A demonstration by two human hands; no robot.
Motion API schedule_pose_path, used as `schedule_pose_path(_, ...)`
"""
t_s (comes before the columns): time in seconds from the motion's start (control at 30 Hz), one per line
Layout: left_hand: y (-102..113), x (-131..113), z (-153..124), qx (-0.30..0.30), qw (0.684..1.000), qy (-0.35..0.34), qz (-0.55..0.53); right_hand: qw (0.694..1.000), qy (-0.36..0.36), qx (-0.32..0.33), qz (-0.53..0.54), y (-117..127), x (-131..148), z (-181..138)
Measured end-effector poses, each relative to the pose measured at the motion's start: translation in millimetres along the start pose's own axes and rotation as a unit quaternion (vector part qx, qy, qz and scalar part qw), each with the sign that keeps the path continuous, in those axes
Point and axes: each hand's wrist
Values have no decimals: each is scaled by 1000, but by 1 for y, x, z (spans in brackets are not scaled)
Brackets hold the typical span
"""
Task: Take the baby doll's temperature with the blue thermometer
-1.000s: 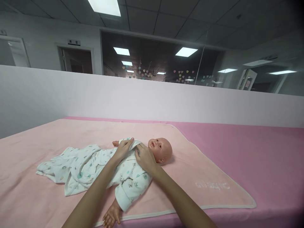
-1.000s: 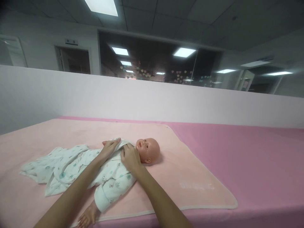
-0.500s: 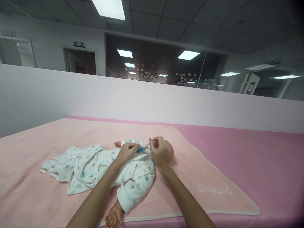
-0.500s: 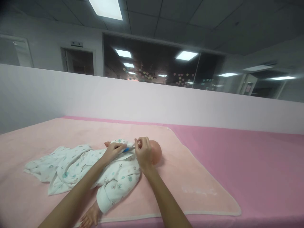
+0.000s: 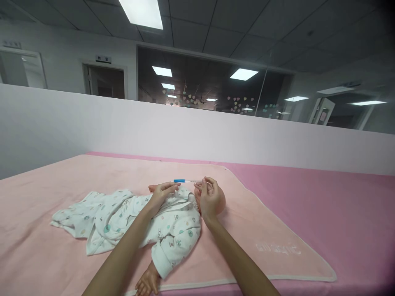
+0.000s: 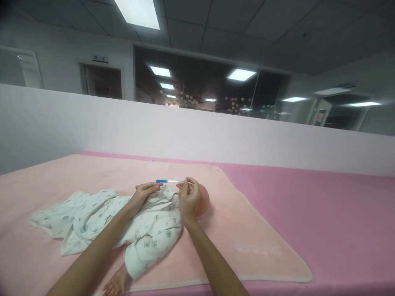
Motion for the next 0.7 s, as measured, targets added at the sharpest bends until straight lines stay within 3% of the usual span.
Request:
schedule_pose_path(0.17, 3, 7, 8, -36, 988, 1, -147, 1000, 21, 19, 12, -4, -5, -8)
schedule_pose_path(0.43, 2, 7, 9, -68, 979, 12, -191, 997, 58, 46, -5, -7, -8, -15)
schedule_pose_path(0.7, 6, 5, 8, -32, 973, 2, -226, 992, 102, 65, -33, -4, -5, -16)
Point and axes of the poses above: each hand's wrist, its own z-axis towards the middle knuckle, its own y-axis out of the back of the hand, x = y × z, and after that the axes turned 10 degrees about y, right-handed
